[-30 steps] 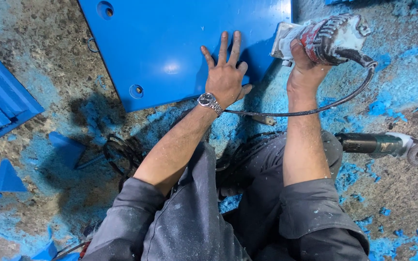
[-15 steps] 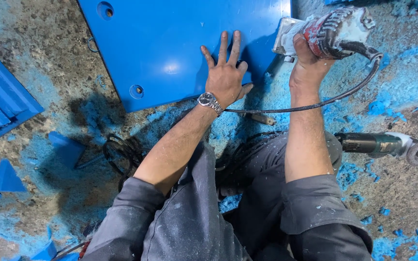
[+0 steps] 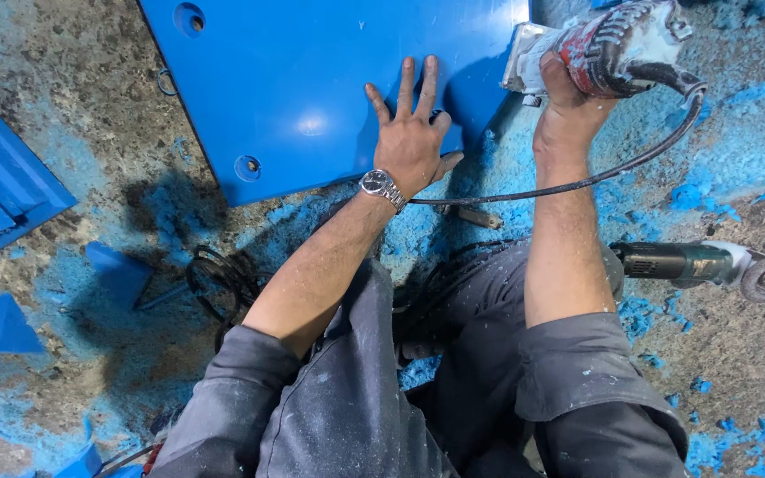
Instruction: Trimming and smoothing the edges of blue plastic panels using an electric trimmer, angle grinder, and utility knife.
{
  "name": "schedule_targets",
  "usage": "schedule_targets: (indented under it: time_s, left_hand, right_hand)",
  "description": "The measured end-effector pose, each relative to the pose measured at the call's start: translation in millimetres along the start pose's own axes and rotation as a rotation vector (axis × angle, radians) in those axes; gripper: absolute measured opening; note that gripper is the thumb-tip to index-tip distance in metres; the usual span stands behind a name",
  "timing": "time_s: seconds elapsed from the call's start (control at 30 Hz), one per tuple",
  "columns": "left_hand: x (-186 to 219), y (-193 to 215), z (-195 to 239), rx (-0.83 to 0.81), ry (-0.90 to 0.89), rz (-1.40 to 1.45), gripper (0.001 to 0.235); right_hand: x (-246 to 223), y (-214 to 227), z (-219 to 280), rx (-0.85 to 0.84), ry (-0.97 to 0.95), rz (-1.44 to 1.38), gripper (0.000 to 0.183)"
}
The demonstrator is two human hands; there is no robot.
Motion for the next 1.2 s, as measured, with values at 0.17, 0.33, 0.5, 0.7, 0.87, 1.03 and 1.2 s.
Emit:
schedule_targets:
  time_s: [0.17,0.33,0.5,0.7,0.87,1.03,1.2]
  left_hand:
    - [-2,-2,2,0.028,-0.016,0.005,0.045]
    - [-3,-1,2,0.030,-0.021,-0.003,0.046]
    - [-2,0,3,0.065,-0.030,0.011,0.045]
    - [-1,3,5,0.078,-0.045,0.008,0.047]
    - [-1,4,4,0.062,-0.032,0.010,0.049]
    - [-1,5,3,0.022,-0.009,0.026,0.046]
    - [-1,7,5,0.051,-0.012,0.028,0.044]
  right_hand:
    - [-5,-4,-8,-0.038,-0.002,-0.019,0.074]
    - [5,3,-17,-0.058,-0.011,-0.002,0.072]
    - [10,4,-24,-0.073,-0.054,-0.005,0.073]
    - [14,1,-32,-0.118,-0.019,-0.029,0.069]
    - [10,-18,-39,-0.122,-0.025,-0.037,0.062]
    - [17,-28,-56,-0.118,0.003,-0.066,0.060]
    - [36,4,-66,-0.076,-0.049,-0.027,0.046]
Point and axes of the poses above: each hand's wrist, its own z-axis away from the middle knuckle, its own y-axis out of the back of the hand, x = y × z, the point moved 6 cm from there along -z, towards the middle knuckle, and after that the axes turned 1 degree about y, right-handed, at the moved point
